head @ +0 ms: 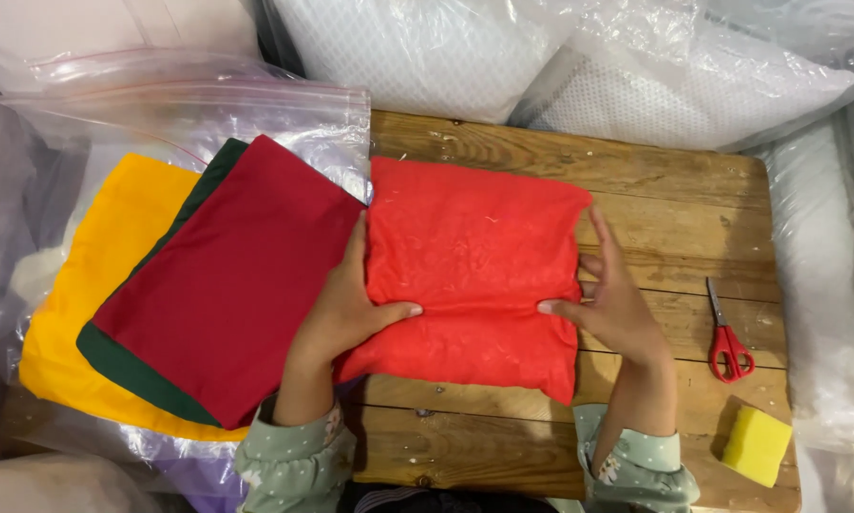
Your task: Stuffing a red fabric pouch with white fiberfill and smoothing it out on a wooden table.
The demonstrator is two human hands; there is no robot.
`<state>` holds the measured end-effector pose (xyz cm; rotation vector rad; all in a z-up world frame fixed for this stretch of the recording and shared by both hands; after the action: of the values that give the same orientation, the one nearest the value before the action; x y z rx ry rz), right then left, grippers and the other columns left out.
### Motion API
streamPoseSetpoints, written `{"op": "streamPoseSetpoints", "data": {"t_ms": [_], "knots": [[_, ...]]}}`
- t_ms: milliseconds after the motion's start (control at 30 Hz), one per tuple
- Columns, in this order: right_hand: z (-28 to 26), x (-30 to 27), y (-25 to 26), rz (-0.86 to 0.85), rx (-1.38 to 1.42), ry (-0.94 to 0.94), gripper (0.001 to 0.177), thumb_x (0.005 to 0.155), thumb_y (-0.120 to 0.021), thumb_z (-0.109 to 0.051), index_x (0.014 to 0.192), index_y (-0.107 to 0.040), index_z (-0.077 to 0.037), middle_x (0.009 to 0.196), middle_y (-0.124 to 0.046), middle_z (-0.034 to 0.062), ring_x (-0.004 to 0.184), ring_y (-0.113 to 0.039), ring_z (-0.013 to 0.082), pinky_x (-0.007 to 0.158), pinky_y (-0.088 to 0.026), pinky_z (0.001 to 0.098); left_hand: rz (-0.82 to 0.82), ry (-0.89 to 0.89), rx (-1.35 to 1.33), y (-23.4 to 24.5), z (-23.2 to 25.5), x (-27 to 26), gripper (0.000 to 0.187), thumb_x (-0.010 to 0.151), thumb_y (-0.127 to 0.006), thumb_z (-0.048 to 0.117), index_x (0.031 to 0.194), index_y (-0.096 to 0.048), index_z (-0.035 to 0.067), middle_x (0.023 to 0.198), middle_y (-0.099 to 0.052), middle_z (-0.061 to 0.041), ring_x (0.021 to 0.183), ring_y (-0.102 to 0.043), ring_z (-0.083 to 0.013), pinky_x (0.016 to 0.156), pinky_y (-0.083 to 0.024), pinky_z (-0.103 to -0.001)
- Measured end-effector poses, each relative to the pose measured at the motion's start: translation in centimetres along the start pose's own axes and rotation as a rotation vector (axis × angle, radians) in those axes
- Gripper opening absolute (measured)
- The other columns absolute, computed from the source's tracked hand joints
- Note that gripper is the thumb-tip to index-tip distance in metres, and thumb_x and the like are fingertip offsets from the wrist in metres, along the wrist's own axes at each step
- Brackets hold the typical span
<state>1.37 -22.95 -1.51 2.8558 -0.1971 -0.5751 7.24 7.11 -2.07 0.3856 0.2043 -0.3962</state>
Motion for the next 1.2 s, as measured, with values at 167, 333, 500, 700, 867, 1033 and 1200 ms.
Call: {"op": "streamPoseSetpoints", "data": {"t_ms": [167, 333, 500, 700, 867, 1033, 1200], "knots": [[-0.2, -1.8, 0.9, 0.461, -0.36, 0.639, 0.077, 0.093, -0.073, -0.001, 0.159, -0.034, 0.0, 0.146, -0.051, 0.0304, 0.129, -0.053, 0.0464, 0.102, -0.046, 0.0505, 0.403, -0.366, 0.475, -0.8, 2.8, -2.0, 0.108, 0.078, -0.081, 0.044, 0.163, -0.027, 0.005, 0.164, -0.026, -0.027, 0.151, -0.015, -0.0541, 0.123, -0.008, -0.064], [1.9, -1.0, -8.8, 0.13, -0.831, 0.74, 0.071, 0.102, -0.054, -0.032, 0.163, -0.03, -0.006, 0.167, -0.029, 0.0213, 0.155, -0.018, 0.0443, 0.123, -0.017, 0.0559, 0.244, -0.639, 0.764, -10.0, 0.0, -0.2, 0.063, 0.105, -0.046, 0.032, 0.162, -0.033, 0.009, 0.169, -0.028, -0.015, 0.157, -0.015, -0.0401, 0.125, -0.005, -0.058], [3.0, 0.1, -8.8, -0.047, -0.916, 0.617, 0.067, 0.103, -0.046, -0.042, 0.163, -0.032, -0.016, 0.17, -0.025, 0.012, 0.156, -0.018, 0.0352, 0.122, -0.018, 0.0561, 0.101, -0.444, 0.897, -10.2, -1.4, 0.7, 0.07, 0.095, -0.047, 0.026, 0.16, -0.033, 0.007, 0.17, -0.023, -0.016, 0.157, -0.011, -0.0363, 0.123, -0.002, -0.059], [5.4, 3.3, -7.6, -0.064, -1.007, 0.414, 0.073, 0.103, -0.039, -0.051, 0.166, -0.017, -0.021, 0.173, -0.014, 0.0061, 0.159, -0.004, 0.0318, 0.124, 0.001, 0.0574, -0.013, -0.28, 0.858, -9.1, -2.7, 2.8, 0.072, 0.096, -0.048, 0.043, 0.159, -0.037, 0.01, 0.168, -0.023, -0.019, 0.155, -0.017, -0.0427, 0.118, -0.009, -0.07], [2.1, 1.3, -6.4, 0.118, -0.822, 0.59, 0.066, 0.101, -0.052, -0.042, 0.161, -0.037, -0.019, 0.167, -0.031, 0.0105, 0.156, -0.016, 0.0362, 0.123, -0.008, 0.0561, 0.284, -0.471, 0.793, -7.0, 1.2, 3.7, 0.051, 0.1, -0.052, 0.048, 0.141, -0.058, 0.019, 0.145, -0.048, -0.009, 0.143, -0.034, -0.0341, 0.118, -0.019, -0.064], [4.2, 2.9, -6.7, -0.001, -0.932, 0.469, 0.062, 0.098, -0.054, -0.054, 0.153, -0.048, -0.026, 0.163, -0.039, -0.0007, 0.156, -0.021, 0.0304, 0.122, -0.013, 0.0626, 0.207, -0.409, 0.836, -8.8, -2.1, 4.6, 0.06, 0.102, -0.045, 0.052, 0.15, -0.052, 0.016, 0.16, -0.041, -0.016, 0.155, -0.022, -0.0394, 0.122, -0.006, -0.066], [8.0, 5.8, 1.3, 0.465, -0.155, 0.301, 0.077, 0.096, -0.078, -0.032, 0.156, -0.037, -0.006, 0.145, -0.041, 0.0274, 0.118, -0.059, 0.045, 0.088, -0.056, 0.0533, 0.138, -0.393, 0.608, -7.4, -2.1, 3.9, 0.044, 0.097, -0.061, 0.044, 0.123, -0.07, 0.01, 0.132, -0.062, -0.015, 0.137, -0.047, -0.0406, 0.116, -0.022, -0.07]]}}
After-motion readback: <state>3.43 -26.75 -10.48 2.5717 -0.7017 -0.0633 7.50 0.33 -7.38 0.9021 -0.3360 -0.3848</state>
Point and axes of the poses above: each hand's wrist, its own x-axis towards the middle knuckle, its own y-axis out of the back of the hand, z = x × y, the point moved 5 cm from there along x, towards the middle knuckle
